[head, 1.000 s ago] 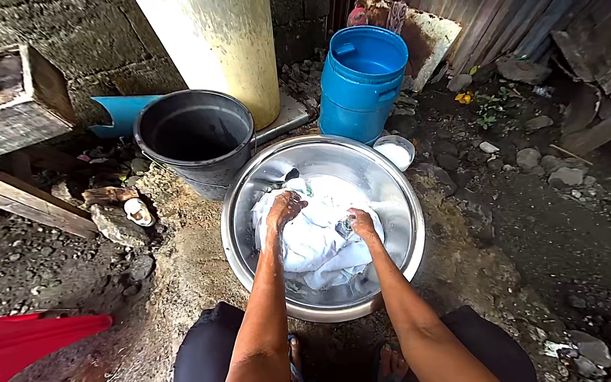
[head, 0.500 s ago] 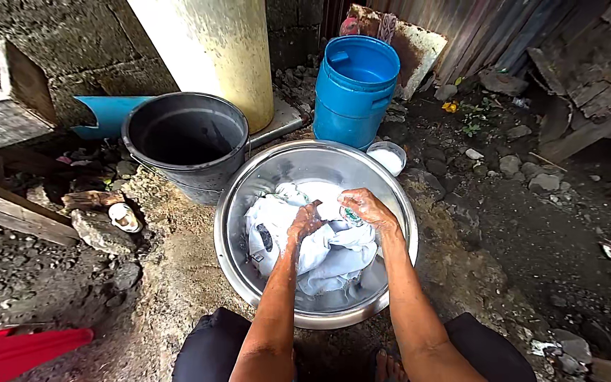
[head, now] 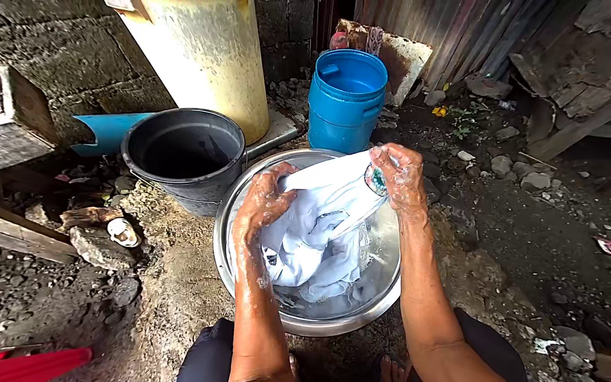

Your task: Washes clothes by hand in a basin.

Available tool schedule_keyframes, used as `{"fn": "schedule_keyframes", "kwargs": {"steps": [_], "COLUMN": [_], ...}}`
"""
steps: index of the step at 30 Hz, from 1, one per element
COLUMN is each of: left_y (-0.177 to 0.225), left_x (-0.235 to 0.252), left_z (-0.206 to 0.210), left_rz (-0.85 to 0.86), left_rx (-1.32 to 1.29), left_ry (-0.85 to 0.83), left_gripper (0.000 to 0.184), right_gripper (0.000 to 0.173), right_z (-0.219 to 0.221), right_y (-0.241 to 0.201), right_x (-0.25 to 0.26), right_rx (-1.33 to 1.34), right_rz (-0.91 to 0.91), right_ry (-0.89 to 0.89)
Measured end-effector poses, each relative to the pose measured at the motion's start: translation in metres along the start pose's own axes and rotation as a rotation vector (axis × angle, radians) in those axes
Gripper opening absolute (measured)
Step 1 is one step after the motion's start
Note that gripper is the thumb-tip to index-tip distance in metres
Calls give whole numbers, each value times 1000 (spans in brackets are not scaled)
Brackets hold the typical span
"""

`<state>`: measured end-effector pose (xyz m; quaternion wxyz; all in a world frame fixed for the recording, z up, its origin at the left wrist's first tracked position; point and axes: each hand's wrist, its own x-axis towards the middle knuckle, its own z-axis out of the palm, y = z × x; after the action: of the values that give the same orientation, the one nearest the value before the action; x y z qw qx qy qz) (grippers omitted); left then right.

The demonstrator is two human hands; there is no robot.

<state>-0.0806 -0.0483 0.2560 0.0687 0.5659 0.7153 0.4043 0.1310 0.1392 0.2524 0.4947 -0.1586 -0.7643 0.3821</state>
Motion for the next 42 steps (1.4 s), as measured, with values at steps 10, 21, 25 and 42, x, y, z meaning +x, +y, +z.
{"fn": "schedule_keyframes", "kwargs": {"steps": [10, 21, 25, 42], "left_y": [-84, -30, -49, 24], "left_x": [-15, 2, -13, -22], "left_z": [93, 68, 44, -42], "left_rz": [-666, -488, -526, -259], "left_rx": [-422, -542, -213, 176], "left_ry": [-98, -173, 11, 325], "left_gripper": [40, 30, 31, 81], "right_gripper": [51, 71, 39, 14], "right_z": [2, 123, 88, -7], "right_y": [80, 131, 153, -64], "right_x": [3, -149, -133, 90], "right_rx": [-544, -377, -421, -400], "right_rz": [409, 709, 815, -229], "right_ry": [-249, -535, -498, 6]}}
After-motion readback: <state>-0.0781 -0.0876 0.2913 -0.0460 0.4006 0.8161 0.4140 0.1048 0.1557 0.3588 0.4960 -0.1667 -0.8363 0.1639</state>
